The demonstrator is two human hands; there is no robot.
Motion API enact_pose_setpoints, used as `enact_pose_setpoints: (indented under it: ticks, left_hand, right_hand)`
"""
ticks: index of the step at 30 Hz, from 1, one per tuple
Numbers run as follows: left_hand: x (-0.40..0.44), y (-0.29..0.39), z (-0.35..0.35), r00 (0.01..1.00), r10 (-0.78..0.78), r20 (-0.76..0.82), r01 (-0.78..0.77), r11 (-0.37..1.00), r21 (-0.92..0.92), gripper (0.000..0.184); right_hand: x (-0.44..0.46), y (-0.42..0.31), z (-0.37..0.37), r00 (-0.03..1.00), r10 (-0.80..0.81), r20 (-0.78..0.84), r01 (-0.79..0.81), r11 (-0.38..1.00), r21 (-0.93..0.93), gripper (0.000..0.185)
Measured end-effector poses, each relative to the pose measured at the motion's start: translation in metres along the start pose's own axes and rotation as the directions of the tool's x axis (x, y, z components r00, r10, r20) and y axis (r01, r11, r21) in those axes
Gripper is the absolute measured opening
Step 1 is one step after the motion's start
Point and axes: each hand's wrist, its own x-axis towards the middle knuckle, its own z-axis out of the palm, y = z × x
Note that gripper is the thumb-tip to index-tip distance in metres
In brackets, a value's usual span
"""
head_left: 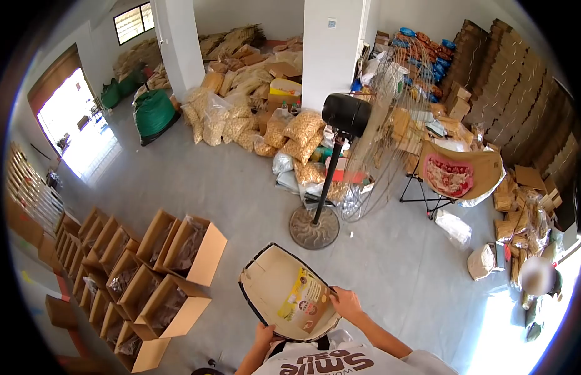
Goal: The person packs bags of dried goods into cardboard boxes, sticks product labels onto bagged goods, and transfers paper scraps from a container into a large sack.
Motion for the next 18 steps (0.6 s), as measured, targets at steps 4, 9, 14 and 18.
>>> enact_pose_setpoints:
  ticks: [4,9,14,18]
  left_hand:
    - [0.033,0.035,0.016,0.998,0.067,0.013,-0.068,0.984,0.164,0.031]
    - [0.064,0.071,0.024,0.981,0.192,0.022,-0.190,0.940,0.282,0.033]
    - [0.076,0.090,0.015,0.964,0.266,-0.023,-0.244,0.912,0.329,0.030]
    - [0.082,0.087,0.010,0.939,0.323,-0.122,-0.275,0.913,0.302,0.031]
  right_hand:
    - [0.025,0.001,-0.008,0.997,0.047,-0.054,-0.042,0.996,0.080,0.023]
    - [0.054,0.001,-0.011,0.991,0.126,0.044,-0.124,0.991,-0.043,0.024]
    - [0.103,0.001,-0.011,0.983,0.091,0.160,-0.074,0.991,-0.111,0.027]
    - [0.145,-0.005,-0.001,0.953,0.040,0.301,0.005,0.989,-0.145,0.035]
